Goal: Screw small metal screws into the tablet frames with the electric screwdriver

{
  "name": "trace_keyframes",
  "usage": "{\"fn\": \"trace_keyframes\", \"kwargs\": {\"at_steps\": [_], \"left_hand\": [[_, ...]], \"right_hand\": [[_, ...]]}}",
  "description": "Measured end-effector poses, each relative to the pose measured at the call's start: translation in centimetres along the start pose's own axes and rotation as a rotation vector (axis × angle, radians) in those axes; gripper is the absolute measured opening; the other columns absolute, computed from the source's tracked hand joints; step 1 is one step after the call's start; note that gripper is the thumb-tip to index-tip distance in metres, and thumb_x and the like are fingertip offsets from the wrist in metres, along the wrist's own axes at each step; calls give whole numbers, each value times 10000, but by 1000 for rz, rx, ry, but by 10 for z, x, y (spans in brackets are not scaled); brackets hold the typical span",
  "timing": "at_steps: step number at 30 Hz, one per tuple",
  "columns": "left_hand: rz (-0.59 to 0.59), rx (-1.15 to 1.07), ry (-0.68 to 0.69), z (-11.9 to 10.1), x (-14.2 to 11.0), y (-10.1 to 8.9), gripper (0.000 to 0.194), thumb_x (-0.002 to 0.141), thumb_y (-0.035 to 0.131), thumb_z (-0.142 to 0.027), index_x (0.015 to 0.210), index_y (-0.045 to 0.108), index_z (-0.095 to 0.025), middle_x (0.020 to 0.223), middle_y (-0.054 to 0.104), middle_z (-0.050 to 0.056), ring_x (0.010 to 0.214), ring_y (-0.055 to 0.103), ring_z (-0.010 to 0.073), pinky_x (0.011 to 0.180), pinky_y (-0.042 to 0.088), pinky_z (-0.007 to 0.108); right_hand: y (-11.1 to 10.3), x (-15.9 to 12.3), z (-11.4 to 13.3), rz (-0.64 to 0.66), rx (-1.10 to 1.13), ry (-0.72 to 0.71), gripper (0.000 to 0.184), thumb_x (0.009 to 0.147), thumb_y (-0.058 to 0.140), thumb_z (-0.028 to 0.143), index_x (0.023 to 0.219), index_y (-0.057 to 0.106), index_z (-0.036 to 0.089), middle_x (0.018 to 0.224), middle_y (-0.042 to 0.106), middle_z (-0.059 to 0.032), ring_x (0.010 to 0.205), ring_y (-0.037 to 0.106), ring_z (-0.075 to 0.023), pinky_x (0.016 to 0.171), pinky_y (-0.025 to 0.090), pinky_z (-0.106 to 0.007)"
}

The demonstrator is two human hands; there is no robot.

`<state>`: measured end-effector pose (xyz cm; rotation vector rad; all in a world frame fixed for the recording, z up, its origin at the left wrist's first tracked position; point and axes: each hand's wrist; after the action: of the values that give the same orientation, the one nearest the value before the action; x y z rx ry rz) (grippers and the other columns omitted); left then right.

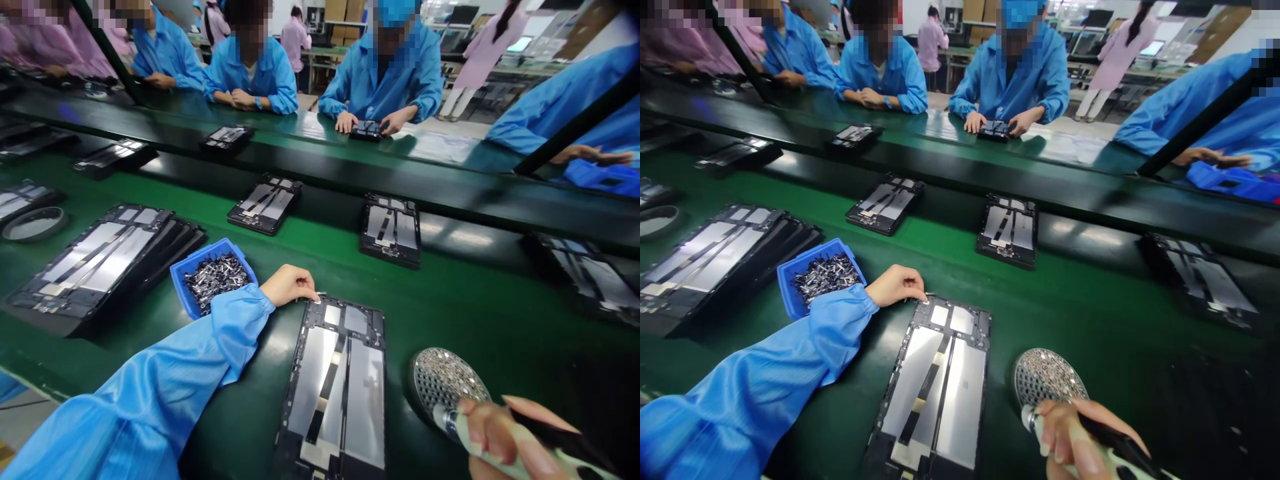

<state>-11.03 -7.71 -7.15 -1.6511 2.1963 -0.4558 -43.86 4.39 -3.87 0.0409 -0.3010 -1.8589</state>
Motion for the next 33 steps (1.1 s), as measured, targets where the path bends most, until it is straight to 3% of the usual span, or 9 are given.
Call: {"fn": "trace_keyframes", "kwargs": {"at_steps": [2,4,7,11,14,18,24,30,33], "left_hand": [[-53,42,37,0,-9,7,348,716,745,-490,676,708,-146,637,661,29,578,560,120,591,439,207],[-137,103,110,-4,-16,13,333,766,679,-500,732,739,-174,742,705,50,666,602,143,671,464,223],[-175,162,78,-9,-17,13,318,761,650,-499,776,735,-193,812,717,35,742,622,159,752,477,236],[-70,77,-196,-10,-8,7,509,667,677,-568,957,677,-149,821,702,20,634,592,134,710,514,249],[-16,51,-255,-15,-8,9,637,619,671,-636,1008,657,-131,839,697,32,626,584,129,688,522,251],[93,4,-298,-22,-16,20,535,597,680,-625,856,673,-157,877,714,44,576,580,126,616,531,255],[36,-14,-270,-20,-27,31,403,641,693,-530,847,686,-184,773,715,13,554,601,131,583,561,235],[-111,45,-56,-3,-29,35,281,702,610,-536,722,721,-278,804,723,-102,605,640,61,618,522,73],[-113,54,-48,-3,-30,34,279,706,608,-541,719,727,-289,779,716,-106,583,634,52,609,515,59]], "right_hand": [[4,4,12,-123,-18,-30,341,629,779,402,876,647,208,452,434,63,435,458,-128,567,507,-322],[7,10,21,-252,-12,-148,342,616,754,385,861,646,173,431,432,69,413,424,-101,522,467,-264],[4,21,21,-274,19,-183,201,642,701,319,681,583,160,406,405,70,369,398,-81,476,428,-238],[1,28,9,-325,-63,-228,173,686,649,310,764,609,160,420,426,74,378,428,-96,496,449,-262],[7,28,1,-304,-56,-244,161,686,630,305,757,598,164,421,423,77,372,417,-95,490,441,-266],[13,29,-4,-281,-43,-250,168,698,608,303,800,600,169,426,419,83,376,414,-103,493,438,-278],[8,36,-5,-299,-62,-304,166,710,576,282,833,603,174,446,414,87,388,411,-101,503,432,-275],[2,41,-9,-312,-63,-309,166,716,570,267,841,608,164,449,406,86,389,408,-98,505,430,-273],[3,43,-11,-320,-59,-304,164,715,576,270,837,609,165,443,404,88,386,406,-97,500,430,-270]]}}
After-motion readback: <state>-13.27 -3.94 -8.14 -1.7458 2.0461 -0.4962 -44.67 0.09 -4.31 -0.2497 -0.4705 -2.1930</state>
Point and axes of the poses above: each hand's wrist, its own x-axis towards the middle knuckle, its own y-axis out of the palm, z = x × y
